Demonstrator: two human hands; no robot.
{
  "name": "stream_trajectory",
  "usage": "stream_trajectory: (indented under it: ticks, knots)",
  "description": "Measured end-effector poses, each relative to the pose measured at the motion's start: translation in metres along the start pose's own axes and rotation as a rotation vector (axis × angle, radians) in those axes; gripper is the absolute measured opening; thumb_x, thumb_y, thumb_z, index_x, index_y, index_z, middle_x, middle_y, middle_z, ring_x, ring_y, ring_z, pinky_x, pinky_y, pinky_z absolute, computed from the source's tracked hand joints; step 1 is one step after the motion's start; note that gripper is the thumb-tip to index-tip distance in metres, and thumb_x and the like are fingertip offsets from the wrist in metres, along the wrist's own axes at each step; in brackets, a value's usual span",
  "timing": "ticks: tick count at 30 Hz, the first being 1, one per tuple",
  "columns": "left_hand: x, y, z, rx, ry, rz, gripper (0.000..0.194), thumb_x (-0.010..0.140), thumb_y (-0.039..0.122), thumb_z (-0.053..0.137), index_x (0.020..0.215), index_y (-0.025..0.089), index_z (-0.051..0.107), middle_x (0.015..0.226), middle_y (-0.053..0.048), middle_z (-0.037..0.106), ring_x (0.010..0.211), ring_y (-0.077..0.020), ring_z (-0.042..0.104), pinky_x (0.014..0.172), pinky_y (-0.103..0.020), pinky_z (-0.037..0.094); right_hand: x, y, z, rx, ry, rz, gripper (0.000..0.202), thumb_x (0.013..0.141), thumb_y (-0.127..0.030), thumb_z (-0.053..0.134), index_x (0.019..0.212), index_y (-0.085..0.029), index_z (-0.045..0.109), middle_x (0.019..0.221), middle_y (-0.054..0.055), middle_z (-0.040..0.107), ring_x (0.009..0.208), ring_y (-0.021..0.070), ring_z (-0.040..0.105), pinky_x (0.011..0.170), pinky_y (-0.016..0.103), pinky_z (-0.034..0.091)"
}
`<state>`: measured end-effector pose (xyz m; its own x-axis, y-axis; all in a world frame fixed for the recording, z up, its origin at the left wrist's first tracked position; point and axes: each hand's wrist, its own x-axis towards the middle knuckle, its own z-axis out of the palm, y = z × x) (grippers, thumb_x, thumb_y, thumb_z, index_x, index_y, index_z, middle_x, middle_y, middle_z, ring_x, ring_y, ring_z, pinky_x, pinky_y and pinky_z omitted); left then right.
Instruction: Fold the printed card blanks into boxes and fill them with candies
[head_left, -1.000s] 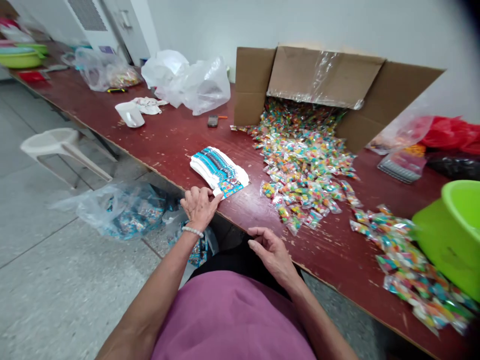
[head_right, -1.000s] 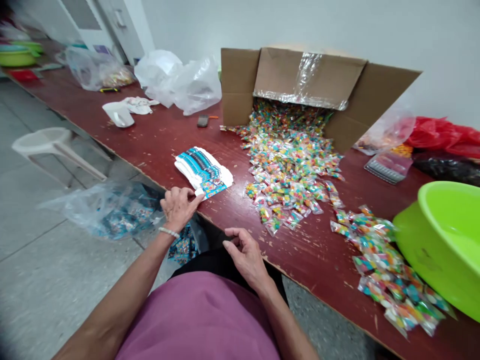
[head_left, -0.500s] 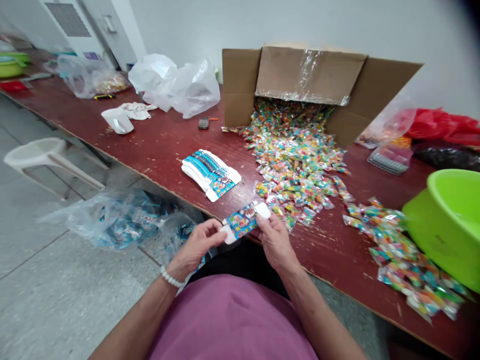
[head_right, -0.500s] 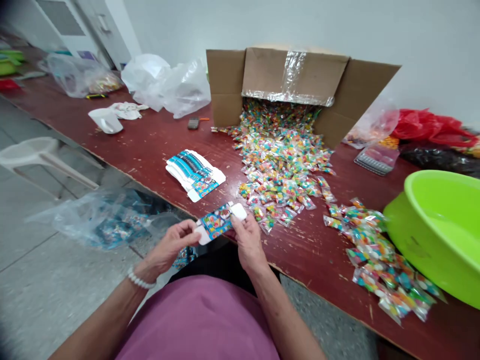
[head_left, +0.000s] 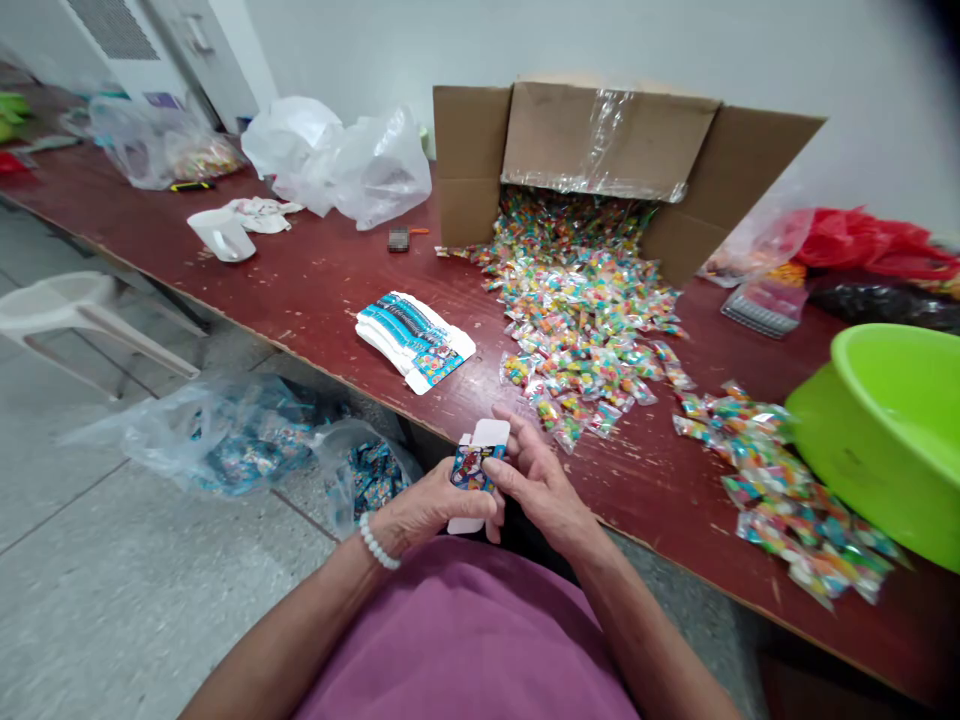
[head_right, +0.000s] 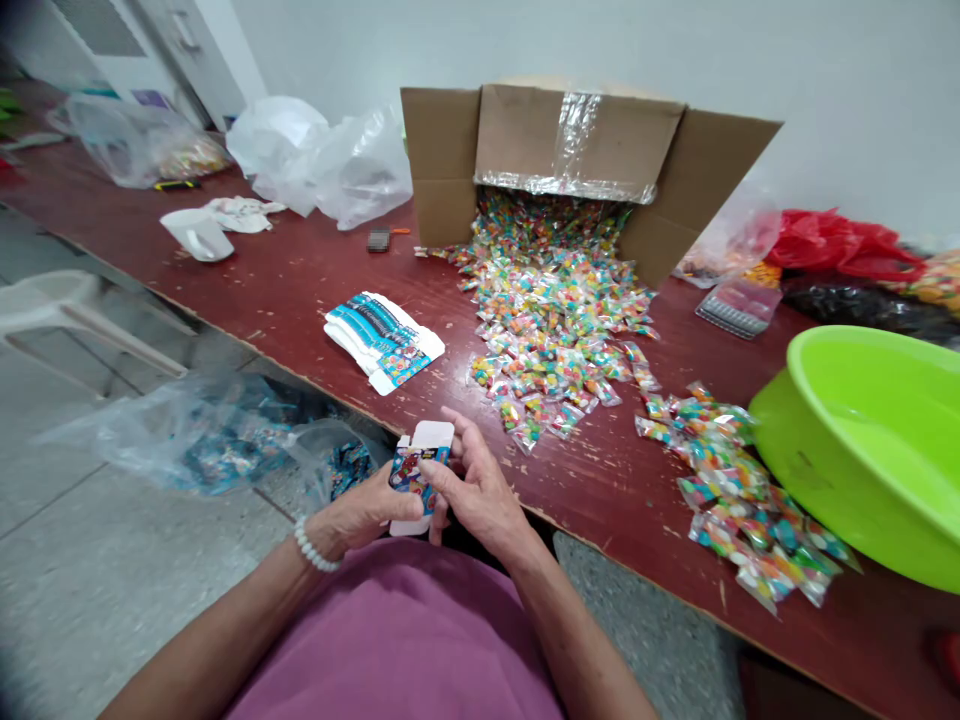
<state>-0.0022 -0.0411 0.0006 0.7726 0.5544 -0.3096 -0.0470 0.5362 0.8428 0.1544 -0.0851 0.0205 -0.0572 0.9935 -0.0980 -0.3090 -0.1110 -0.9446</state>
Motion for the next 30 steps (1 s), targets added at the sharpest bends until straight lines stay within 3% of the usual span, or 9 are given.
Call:
stream_trajectory:
  ticks: [4,7,10,13,17,22,24,26,30]
  knots:
    - [0.001,0.004,0.004,0.155,0.157,0.048,0.015,0.070,0.028,0.074,0.070,0.014,0.070,0.064,-0.003,0.066,0.055,-0.0142,0.061,0.055,-0.024,0.049,0.002,0.001,0.001,0.036,0.056,-0.033,0.059,0.079,-0.037,0.078,0.131,-0.028,0.051,0.116,0.006,0.069,0.096,0.0201,0.069,0.076,0.031,0.060]
    - [0.001,0.010,0.009,0.190,0.248,0.052,0.022,0.072,0.035,0.077,0.072,0.014,0.070,0.061,-0.003,0.066,0.050,-0.0143,0.061,0.052,-0.025,0.049,0.001,0.002,0.001,0.055,0.082,-0.009,0.048,0.076,-0.039,0.080,0.117,-0.024,0.060,0.100,0.004,0.071,0.071,0.0156,0.068,0.060,0.028,0.059]
    - [0.003,0.013,0.014,0.142,0.287,0.064,0.032,0.071,0.042,0.081,0.082,0.014,0.070,0.061,-0.002,0.065,0.052,-0.0150,0.060,0.052,-0.027,0.050,0.002,0.005,-0.001,0.041,0.069,0.039,0.032,0.081,-0.046,0.075,0.099,-0.020,0.066,0.073,-0.001,0.067,0.045,0.0108,0.056,0.042,0.025,0.050]
    - [0.007,0.014,0.015,0.168,0.267,0.096,0.035,0.073,0.045,0.080,0.083,0.012,0.070,0.070,-0.004,0.068,0.065,-0.0151,0.063,0.065,-0.026,0.052,0.005,0.008,-0.008,-0.082,0.155,-0.034,0.027,0.084,-0.045,0.072,0.091,-0.019,0.070,0.074,0.000,0.069,0.052,0.0126,0.060,0.049,0.026,0.051]
    - [0.005,0.015,0.013,0.200,0.318,0.190,0.039,0.079,0.041,0.077,0.107,0.016,0.066,0.103,-0.007,0.072,0.092,-0.0185,0.066,0.082,-0.028,0.053,0.009,0.010,-0.015,-0.159,0.249,-0.129,0.023,0.083,-0.038,0.073,0.095,-0.019,0.070,0.088,0.003,0.072,0.075,0.0156,0.066,0.071,0.027,0.053]
    - [-0.007,0.013,0.018,0.198,0.455,0.292,0.070,0.080,0.035,0.076,0.138,0.027,0.037,0.099,-0.003,0.070,0.074,-0.0155,0.067,0.067,-0.026,0.055,0.010,0.016,-0.008,-0.077,0.317,-0.167,0.043,0.081,-0.034,0.076,0.118,-0.026,0.055,0.083,-0.002,0.068,0.076,0.0163,0.065,0.070,0.028,0.052]
    - [-0.009,0.011,0.020,0.229,0.467,0.326,0.065,0.082,0.033,0.073,0.138,0.029,0.039,0.106,-0.004,0.069,0.078,-0.0147,0.067,0.070,-0.026,0.055,0.010,0.019,-0.006,-0.086,0.293,-0.203,0.033,0.083,-0.036,0.074,0.112,-0.025,0.060,0.087,0.000,0.069,0.079,0.0165,0.065,0.073,0.028,0.052]
    - [-0.009,0.010,0.021,0.231,0.444,0.321,0.050,0.083,0.032,0.072,0.128,0.026,0.051,0.107,-0.004,0.068,0.083,-0.0152,0.065,0.074,-0.026,0.055,0.010,0.019,-0.007,-0.108,0.271,-0.207,0.022,0.084,-0.039,0.072,0.099,-0.023,0.067,0.089,0.001,0.070,0.079,0.0165,0.064,0.074,0.029,0.051]
    - [-0.007,0.010,0.017,0.198,0.395,0.264,0.027,0.085,0.035,0.071,0.107,0.022,0.065,0.095,-0.002,0.069,0.084,-0.0153,0.063,0.075,-0.024,0.052,0.013,0.014,-0.016,-0.069,0.235,-0.101,0.027,0.076,-0.044,0.079,0.075,-0.020,0.069,0.086,0.003,0.071,0.077,0.0172,0.063,0.071,0.030,0.051]
